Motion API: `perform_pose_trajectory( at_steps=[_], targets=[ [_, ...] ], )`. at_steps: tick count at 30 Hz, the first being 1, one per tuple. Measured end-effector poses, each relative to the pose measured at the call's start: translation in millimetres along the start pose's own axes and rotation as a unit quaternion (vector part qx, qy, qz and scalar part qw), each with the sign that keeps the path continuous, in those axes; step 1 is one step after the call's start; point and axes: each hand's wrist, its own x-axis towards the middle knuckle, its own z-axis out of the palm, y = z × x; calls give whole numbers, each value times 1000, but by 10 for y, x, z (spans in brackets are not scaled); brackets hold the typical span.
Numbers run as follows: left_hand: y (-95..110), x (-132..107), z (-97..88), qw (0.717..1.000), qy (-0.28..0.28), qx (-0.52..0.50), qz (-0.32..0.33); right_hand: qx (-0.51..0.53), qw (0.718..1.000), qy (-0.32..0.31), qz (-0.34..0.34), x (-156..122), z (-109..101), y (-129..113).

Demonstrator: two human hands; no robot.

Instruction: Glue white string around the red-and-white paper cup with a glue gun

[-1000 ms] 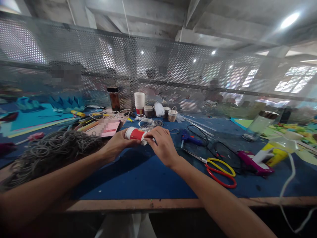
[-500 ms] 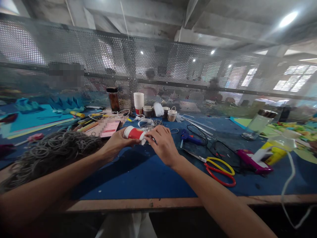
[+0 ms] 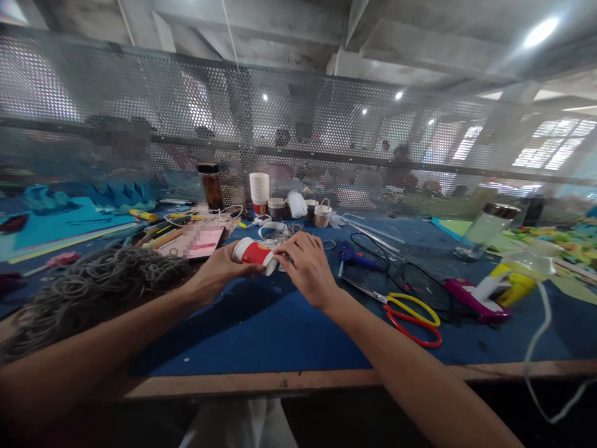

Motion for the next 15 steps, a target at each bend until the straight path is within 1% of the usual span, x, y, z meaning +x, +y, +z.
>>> perform_pose_trajectory(
  at_steps=[7, 15],
  targets=[
    [-20, 6, -13, 1000, -22, -1, 2, -1, 1000, 6, 6, -6, 35, 37],
    [5, -13, -1, 1000, -30, -4, 4, -2, 1000, 2, 13, -2, 36, 43]
  ],
)
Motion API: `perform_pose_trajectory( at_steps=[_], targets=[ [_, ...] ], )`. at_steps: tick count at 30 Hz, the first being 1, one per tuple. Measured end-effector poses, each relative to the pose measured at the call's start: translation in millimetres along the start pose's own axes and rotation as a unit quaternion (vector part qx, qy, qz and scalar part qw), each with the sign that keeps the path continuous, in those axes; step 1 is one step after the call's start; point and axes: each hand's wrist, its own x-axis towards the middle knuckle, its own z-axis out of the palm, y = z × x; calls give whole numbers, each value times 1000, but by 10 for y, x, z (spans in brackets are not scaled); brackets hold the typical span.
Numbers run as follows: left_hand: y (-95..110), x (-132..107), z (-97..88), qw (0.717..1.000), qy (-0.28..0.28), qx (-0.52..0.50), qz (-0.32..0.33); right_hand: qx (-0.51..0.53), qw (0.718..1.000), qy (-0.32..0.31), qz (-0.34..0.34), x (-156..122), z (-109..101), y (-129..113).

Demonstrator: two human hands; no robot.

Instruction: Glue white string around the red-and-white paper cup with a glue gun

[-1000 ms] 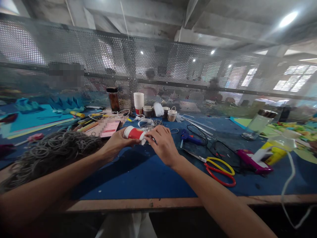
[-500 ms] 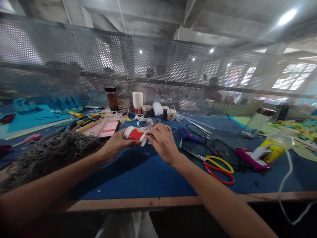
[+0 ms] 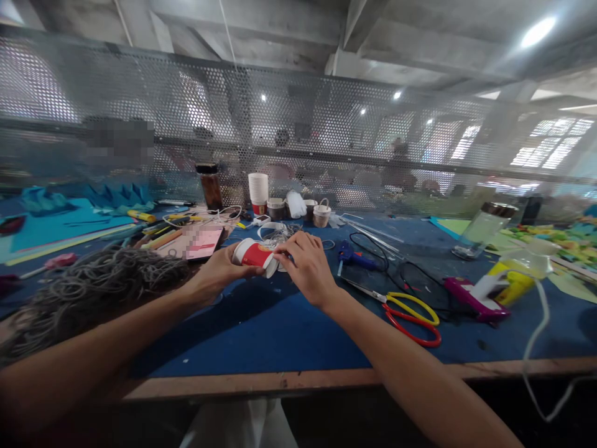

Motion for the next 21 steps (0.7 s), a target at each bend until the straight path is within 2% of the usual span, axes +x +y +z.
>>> perform_pose_trajectory(
  at_steps=[21],
  targets=[
    [-4, 2, -4, 1000, -14, -8, 4, 17, 1000, 2, 16, 7, 18, 15]
  ],
)
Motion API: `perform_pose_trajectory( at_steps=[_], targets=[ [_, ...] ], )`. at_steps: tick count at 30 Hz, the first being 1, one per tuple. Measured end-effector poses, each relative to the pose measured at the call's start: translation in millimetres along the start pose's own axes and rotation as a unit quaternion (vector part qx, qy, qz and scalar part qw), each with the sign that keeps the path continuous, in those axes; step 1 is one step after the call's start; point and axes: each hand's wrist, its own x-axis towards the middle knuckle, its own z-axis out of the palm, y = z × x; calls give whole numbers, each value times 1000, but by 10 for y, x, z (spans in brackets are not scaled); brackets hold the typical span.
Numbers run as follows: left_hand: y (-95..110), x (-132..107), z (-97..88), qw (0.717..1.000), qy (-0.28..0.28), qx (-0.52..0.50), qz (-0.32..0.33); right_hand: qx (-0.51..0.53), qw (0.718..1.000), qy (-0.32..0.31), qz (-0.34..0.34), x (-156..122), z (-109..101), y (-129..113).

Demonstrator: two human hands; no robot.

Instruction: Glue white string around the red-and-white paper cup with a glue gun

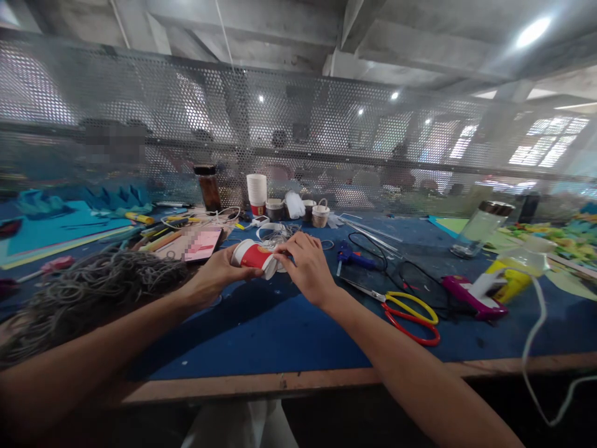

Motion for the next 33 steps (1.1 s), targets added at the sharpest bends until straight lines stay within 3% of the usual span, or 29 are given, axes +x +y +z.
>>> perform_pose_trajectory(
  at_steps=[33],
  targets=[
    [17, 1, -15, 1000, -3, -6, -1, 53, 997, -9, 47, 3, 11, 22]
  ],
)
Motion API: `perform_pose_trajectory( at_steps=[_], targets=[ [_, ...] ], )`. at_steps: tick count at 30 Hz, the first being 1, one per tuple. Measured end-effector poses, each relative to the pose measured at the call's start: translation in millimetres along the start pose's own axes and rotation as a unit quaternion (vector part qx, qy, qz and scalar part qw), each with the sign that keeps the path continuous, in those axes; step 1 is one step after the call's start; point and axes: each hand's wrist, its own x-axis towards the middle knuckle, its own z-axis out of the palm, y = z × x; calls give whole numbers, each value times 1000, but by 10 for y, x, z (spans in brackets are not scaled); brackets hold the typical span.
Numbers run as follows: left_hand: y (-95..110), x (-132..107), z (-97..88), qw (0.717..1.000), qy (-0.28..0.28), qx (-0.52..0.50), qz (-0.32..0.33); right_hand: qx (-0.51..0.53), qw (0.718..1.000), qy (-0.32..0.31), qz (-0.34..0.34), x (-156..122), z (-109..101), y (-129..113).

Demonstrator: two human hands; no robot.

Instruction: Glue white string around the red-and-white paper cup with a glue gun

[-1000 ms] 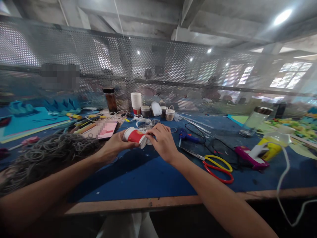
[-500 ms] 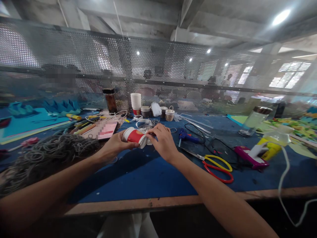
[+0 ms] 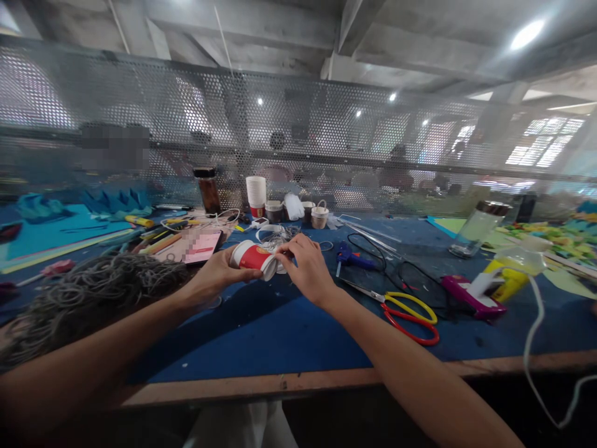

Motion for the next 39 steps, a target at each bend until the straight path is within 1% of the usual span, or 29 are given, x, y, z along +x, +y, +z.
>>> perform_pose_trajectory(
  at_steps=[8, 19, 28, 39],
  targets=[
    [-2, 1, -6, 1000, -10, -9, 1, 9, 1000, -6, 0, 2, 10, 25],
    [14, -3, -5, 1000, -6, -3, 2, 28, 999, -15, 7, 7, 2, 19],
    [74, -33, 22, 1000, -8, 2, -1, 50, 998, -23, 20, 25, 2, 24],
    [45, -25, 11, 1000, -9, -8, 0, 77, 996, -29, 36, 35, -26, 21]
  ],
)
